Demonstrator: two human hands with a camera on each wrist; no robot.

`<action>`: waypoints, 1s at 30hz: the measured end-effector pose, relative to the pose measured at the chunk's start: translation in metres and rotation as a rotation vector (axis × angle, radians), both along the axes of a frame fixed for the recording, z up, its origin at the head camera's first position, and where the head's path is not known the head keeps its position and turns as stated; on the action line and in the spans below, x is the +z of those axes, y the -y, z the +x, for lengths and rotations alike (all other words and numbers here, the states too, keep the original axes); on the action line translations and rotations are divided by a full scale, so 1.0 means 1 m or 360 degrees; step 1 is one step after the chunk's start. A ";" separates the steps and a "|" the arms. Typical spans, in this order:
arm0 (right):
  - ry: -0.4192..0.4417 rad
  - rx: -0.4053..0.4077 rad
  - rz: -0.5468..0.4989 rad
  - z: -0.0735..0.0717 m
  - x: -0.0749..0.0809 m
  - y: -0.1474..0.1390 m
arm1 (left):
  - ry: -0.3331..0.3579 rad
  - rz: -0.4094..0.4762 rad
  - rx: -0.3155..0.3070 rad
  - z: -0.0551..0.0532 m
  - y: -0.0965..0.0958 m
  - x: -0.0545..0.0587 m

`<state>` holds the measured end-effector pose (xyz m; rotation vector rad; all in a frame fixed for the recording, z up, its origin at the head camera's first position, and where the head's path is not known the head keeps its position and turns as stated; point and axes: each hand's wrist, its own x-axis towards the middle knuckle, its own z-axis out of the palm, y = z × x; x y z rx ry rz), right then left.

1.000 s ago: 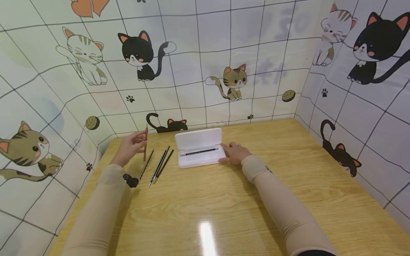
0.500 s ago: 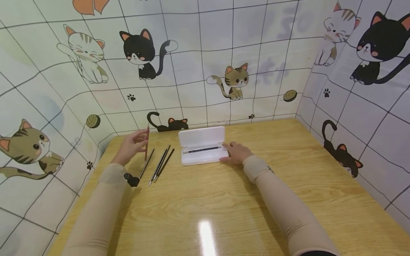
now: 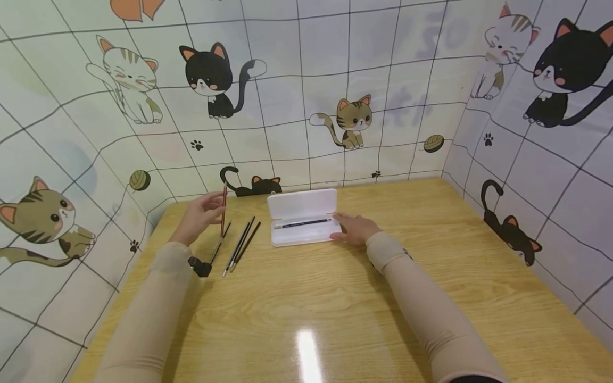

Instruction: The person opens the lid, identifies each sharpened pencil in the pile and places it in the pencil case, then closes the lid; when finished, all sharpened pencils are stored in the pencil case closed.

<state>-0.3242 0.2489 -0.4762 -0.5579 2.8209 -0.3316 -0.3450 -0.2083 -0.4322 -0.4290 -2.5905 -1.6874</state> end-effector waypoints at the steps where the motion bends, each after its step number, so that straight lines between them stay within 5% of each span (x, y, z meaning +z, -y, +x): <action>1: 0.0007 -0.0008 -0.0003 0.000 0.001 0.000 | -0.0002 0.0005 -0.0002 0.000 0.000 0.000; 30: 0.0028 -0.0077 0.0058 0.003 0.002 0.000 | -0.0133 0.0291 -0.0097 -0.001 -0.048 0.002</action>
